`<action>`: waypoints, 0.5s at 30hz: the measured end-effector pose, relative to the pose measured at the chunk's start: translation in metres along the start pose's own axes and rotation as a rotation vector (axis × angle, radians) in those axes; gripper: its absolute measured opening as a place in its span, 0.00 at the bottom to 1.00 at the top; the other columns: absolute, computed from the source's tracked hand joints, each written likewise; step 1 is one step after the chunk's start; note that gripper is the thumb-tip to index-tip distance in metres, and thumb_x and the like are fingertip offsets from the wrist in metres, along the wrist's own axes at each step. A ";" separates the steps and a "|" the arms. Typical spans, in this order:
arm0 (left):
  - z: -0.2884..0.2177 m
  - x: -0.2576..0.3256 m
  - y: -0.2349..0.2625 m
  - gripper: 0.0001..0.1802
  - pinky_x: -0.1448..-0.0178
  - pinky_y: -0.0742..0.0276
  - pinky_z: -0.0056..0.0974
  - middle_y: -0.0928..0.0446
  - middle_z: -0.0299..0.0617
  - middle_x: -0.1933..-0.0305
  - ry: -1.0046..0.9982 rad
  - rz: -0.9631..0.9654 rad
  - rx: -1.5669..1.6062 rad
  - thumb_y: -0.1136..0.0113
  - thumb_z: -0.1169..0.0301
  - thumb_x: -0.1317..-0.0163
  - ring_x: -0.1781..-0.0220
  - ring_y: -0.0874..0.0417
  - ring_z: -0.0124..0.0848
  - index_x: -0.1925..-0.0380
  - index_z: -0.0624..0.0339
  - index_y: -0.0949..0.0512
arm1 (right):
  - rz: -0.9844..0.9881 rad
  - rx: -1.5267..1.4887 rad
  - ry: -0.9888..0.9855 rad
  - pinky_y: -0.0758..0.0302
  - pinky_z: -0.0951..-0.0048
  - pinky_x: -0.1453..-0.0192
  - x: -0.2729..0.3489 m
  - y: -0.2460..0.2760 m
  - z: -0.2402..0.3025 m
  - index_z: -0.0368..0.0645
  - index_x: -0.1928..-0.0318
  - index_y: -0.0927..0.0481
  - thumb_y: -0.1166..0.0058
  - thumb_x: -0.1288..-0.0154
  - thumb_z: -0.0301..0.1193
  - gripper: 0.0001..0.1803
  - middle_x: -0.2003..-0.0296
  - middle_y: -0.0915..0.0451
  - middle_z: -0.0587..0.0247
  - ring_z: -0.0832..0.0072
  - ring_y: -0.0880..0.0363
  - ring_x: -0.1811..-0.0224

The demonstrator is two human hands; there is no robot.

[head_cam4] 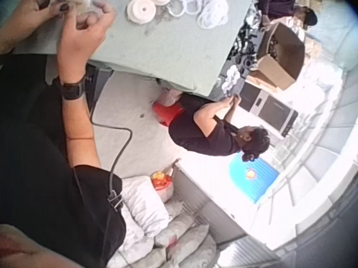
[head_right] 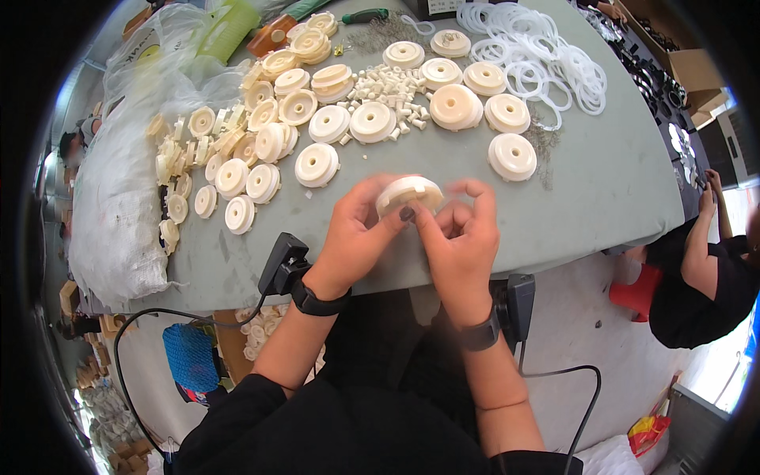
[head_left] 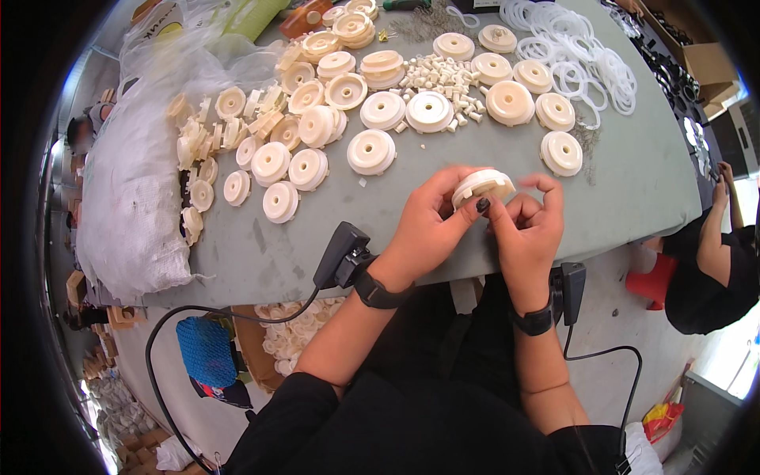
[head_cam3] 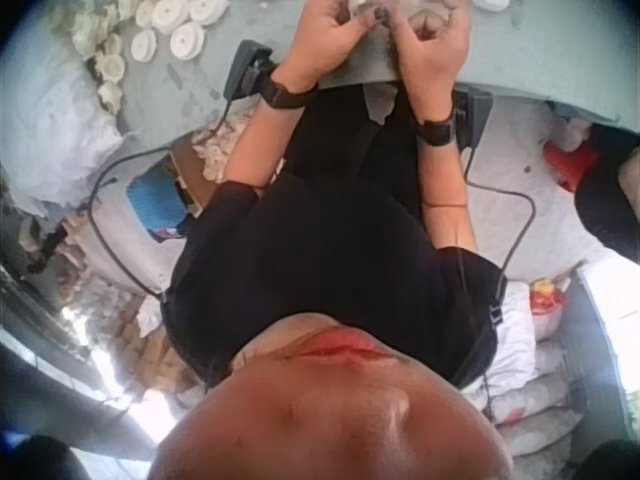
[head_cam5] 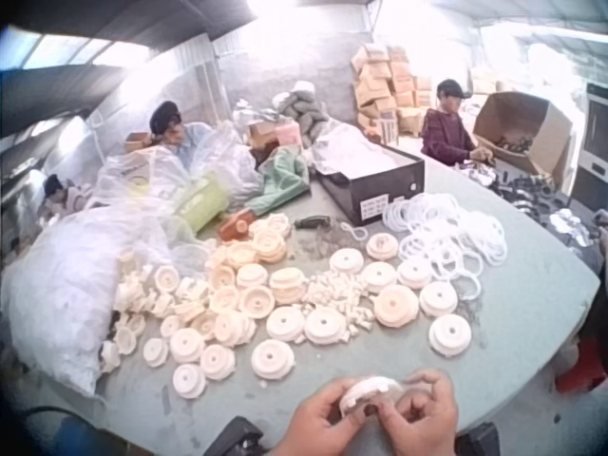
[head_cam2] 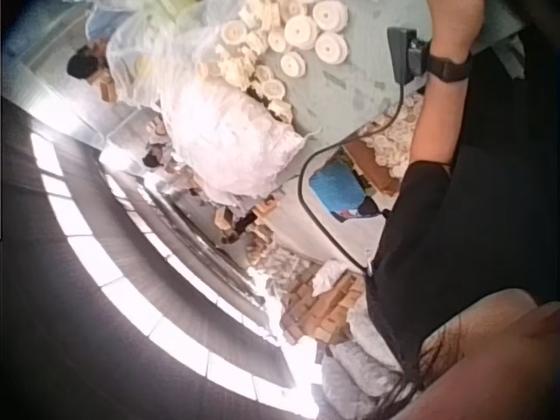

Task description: Assembling plastic components by inserting small white washers into plastic discs at a workbench.

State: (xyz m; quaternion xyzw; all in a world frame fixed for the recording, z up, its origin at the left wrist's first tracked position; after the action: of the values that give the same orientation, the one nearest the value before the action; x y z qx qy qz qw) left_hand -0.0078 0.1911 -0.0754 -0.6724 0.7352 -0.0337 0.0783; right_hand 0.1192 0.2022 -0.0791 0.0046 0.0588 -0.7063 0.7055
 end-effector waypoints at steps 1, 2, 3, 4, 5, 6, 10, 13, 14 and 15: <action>0.000 0.000 0.000 0.18 0.48 0.31 0.32 0.27 0.39 0.53 0.010 0.019 0.026 0.44 0.70 0.39 0.52 0.28 0.25 0.51 0.64 0.30 | 0.029 0.019 0.007 0.47 0.87 0.79 0.001 -0.003 0.007 0.36 0.55 0.27 0.43 0.44 0.23 0.15 0.85 0.37 0.78 0.92 0.43 0.83; -0.001 0.001 0.002 0.18 0.48 0.31 0.32 0.27 0.39 0.53 -0.002 0.011 0.029 0.44 0.70 0.39 0.52 0.28 0.25 0.51 0.64 0.30 | 0.040 0.022 0.016 0.47 0.87 0.79 0.001 -0.001 0.008 0.36 0.55 0.27 0.43 0.44 0.23 0.15 0.85 0.37 0.78 0.92 0.43 0.83; 0.000 0.002 0.000 0.18 0.48 0.32 0.31 0.28 0.39 0.53 0.001 0.066 0.039 0.44 0.69 0.39 0.52 0.28 0.25 0.51 0.64 0.30 | 0.107 0.065 -0.008 0.47 0.87 0.79 0.001 -0.001 0.004 0.36 0.54 0.27 0.43 0.44 0.23 0.15 0.86 0.37 0.78 0.92 0.42 0.83; 0.000 0.002 -0.003 0.17 0.49 0.32 0.31 0.28 0.38 0.54 0.004 0.121 0.049 0.45 0.68 0.38 0.53 0.28 0.24 0.51 0.64 0.31 | 0.175 0.109 -0.032 0.47 0.87 0.80 0.001 -0.001 0.003 0.36 0.54 0.28 0.43 0.43 0.24 0.16 0.87 0.37 0.78 0.92 0.42 0.84; -0.001 0.004 -0.002 0.17 0.49 0.32 0.31 0.28 0.38 0.54 -0.009 0.111 0.051 0.45 0.68 0.38 0.53 0.28 0.24 0.51 0.64 0.31 | 0.187 0.114 -0.022 0.47 0.87 0.80 0.001 0.000 0.005 0.36 0.54 0.28 0.43 0.43 0.24 0.16 0.87 0.37 0.78 0.92 0.42 0.84; -0.001 0.007 -0.003 0.17 0.49 0.32 0.31 0.28 0.38 0.54 -0.009 0.091 -0.020 0.45 0.67 0.38 0.53 0.29 0.24 0.52 0.64 0.31 | 0.196 0.128 -0.044 0.47 0.87 0.80 0.002 0.001 0.005 0.36 0.54 0.28 0.43 0.43 0.24 0.15 0.87 0.34 0.77 0.92 0.41 0.84; 0.001 0.014 -0.003 0.11 0.52 0.31 0.30 0.28 0.38 0.58 0.008 0.004 0.082 0.46 0.73 0.39 0.56 0.28 0.23 0.57 0.63 0.32 | 0.238 0.105 -0.139 0.45 0.87 0.81 0.005 0.000 0.010 0.38 0.58 0.28 0.44 0.41 0.26 0.12 0.85 0.27 0.74 0.92 0.38 0.85; -0.002 0.017 0.001 0.10 0.55 0.28 0.29 0.25 0.39 0.60 0.055 0.028 0.192 0.46 0.78 0.42 0.59 0.25 0.23 0.59 0.65 0.31 | 0.291 0.041 -0.235 0.44 0.87 0.81 0.012 -0.004 0.012 0.39 0.60 0.30 0.44 0.41 0.27 0.11 0.84 0.25 0.72 0.91 0.36 0.85; -0.001 0.021 0.004 0.11 0.55 0.28 0.29 0.25 0.38 0.61 0.106 0.053 0.212 0.45 0.79 0.42 0.59 0.24 0.23 0.59 0.65 0.30 | 0.349 0.040 -0.261 0.41 0.88 0.80 0.015 -0.008 0.013 0.39 0.57 0.30 0.44 0.41 0.26 0.13 0.83 0.26 0.72 0.90 0.34 0.84; -0.003 0.025 0.010 0.11 0.55 0.28 0.29 0.25 0.38 0.61 0.102 0.050 0.218 0.45 0.79 0.42 0.59 0.24 0.23 0.59 0.65 0.30 | 0.352 0.046 -0.261 0.41 0.88 0.80 0.016 -0.008 0.012 0.39 0.57 0.30 0.44 0.41 0.26 0.13 0.83 0.26 0.72 0.90 0.34 0.84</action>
State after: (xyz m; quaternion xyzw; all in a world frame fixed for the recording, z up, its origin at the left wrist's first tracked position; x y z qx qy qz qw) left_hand -0.0199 0.1667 -0.0754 -0.6387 0.7469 -0.1456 0.1143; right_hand 0.1122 0.1848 -0.0679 -0.0605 -0.0507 -0.5679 0.8193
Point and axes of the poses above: each hand's wrist, its own x-axis away from the middle knuckle, its own y-axis out of the back of the hand, z = x × y, the point moved 7 cm from there along -x, towards the middle knuckle
